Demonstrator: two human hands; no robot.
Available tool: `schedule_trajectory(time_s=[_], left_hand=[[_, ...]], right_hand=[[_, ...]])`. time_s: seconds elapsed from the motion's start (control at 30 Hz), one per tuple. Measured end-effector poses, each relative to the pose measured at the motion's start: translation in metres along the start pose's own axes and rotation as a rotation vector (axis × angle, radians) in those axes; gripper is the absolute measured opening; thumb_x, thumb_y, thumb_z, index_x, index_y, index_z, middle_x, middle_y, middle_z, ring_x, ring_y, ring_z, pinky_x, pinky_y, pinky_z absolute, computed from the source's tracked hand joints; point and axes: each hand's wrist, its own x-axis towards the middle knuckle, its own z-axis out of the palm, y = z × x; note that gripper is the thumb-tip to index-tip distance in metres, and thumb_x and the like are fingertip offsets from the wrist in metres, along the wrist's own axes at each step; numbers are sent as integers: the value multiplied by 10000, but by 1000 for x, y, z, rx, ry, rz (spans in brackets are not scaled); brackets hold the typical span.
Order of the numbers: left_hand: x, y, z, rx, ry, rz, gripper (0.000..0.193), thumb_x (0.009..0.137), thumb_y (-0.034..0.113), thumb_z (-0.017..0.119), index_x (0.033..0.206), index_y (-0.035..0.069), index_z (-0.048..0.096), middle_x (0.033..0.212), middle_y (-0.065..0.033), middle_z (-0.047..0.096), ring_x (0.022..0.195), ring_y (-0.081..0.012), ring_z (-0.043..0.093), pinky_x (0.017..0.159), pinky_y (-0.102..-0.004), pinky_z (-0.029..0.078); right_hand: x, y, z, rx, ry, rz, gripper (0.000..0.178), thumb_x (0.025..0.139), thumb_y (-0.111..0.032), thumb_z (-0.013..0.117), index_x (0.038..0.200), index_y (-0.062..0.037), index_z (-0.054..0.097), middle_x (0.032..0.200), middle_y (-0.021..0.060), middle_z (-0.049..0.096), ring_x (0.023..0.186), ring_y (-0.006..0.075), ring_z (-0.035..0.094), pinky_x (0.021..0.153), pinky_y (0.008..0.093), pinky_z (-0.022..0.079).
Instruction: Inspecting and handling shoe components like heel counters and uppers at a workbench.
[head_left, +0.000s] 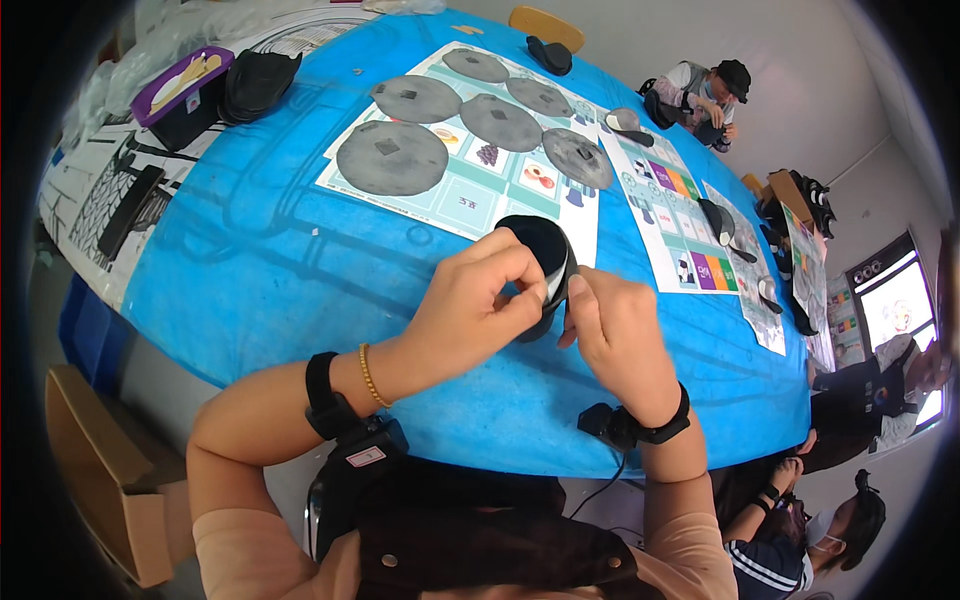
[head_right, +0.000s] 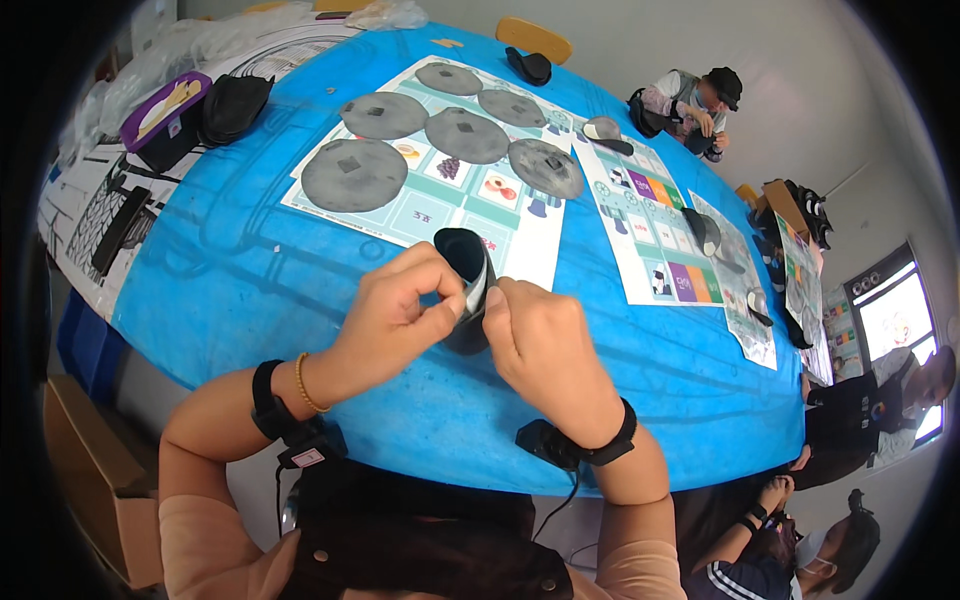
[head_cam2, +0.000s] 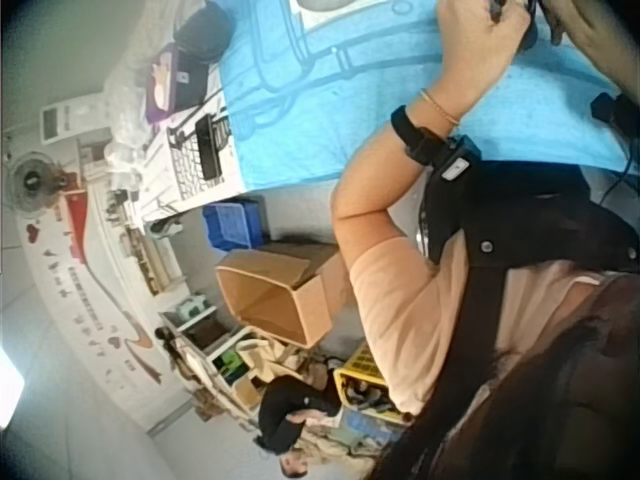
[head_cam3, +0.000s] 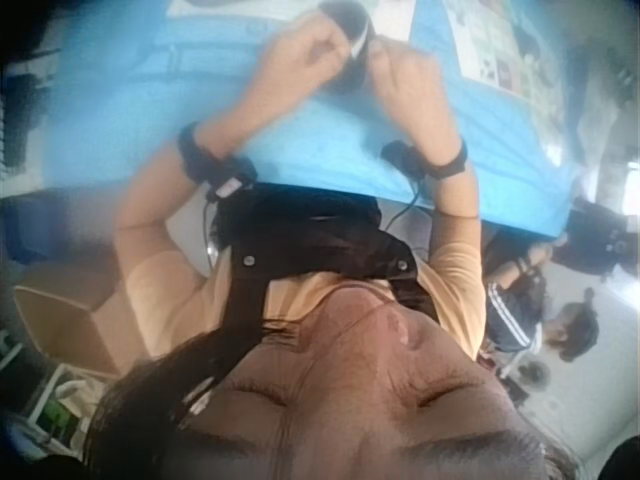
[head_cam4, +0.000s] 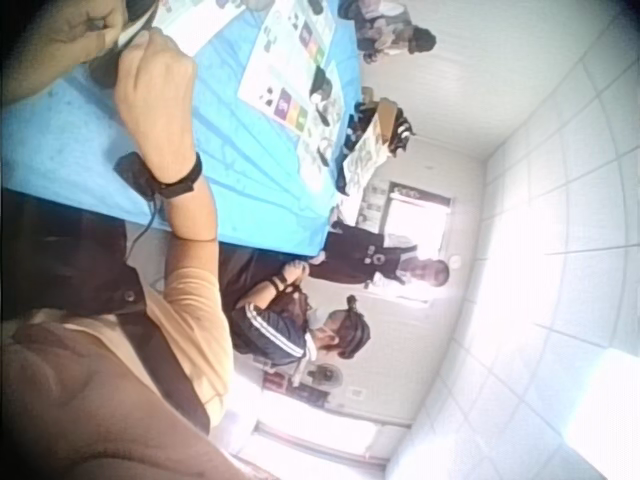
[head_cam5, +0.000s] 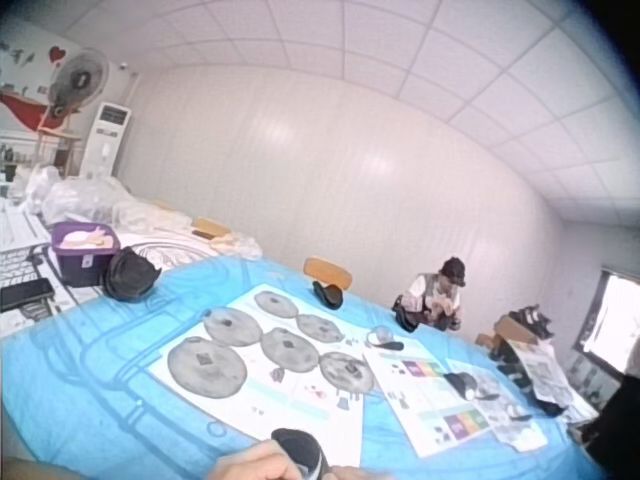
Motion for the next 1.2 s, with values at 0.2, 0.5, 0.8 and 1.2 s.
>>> schedule_trajectory(time_s=[0.2, 0.5, 0.8, 1.2], left_hand=[[0, 6, -4, -143, -14, -51, 65, 867, 35, 658, 863, -10, 611, 881, -64, 606, 751, -118, 631, 543, -244, 534], [2, 5, 0, -115, 24, -33, 124, 792, -19, 716, 841, -17, 602, 805, -76, 629, 700, -120, 657, 585, -280, 612], [-7, 9, 2, 239, 62, 249, 132, 761, 41, 736, 841, 28, 632, 783, -93, 625, 629, -269, 649, 551, -349, 520], [-13, 13, 1, 502, 53, 418, 191, 744, -24, 748, 920, 19, 691, 743, -58, 605, 562, -202, 609, 492, -318, 473]], right_hand=[[-2, -5, 0, 19, -11, 22, 290, 977, -128, 547, 735, 31, 548, 659, 208, 568, 603, 410, 577, 565, 465, 453], [-2, -9, 1, -71, 17, -48, 278, 954, -141, 589, 723, 11, 563, 661, 184, 591, 578, 389, 587, 536, 451, 453], [-6, -17, -8, -229, -13, -24, 205, 810, -157, 652, 665, -19, 608, 589, 147, 607, 505, 333, 604, 478, 402, 457], [3, -5, -11, 172, -106, 148, 189, 780, -96, 636, 655, 44, 662, 543, 140, 617, 460, 195, 624, 491, 297, 483]])
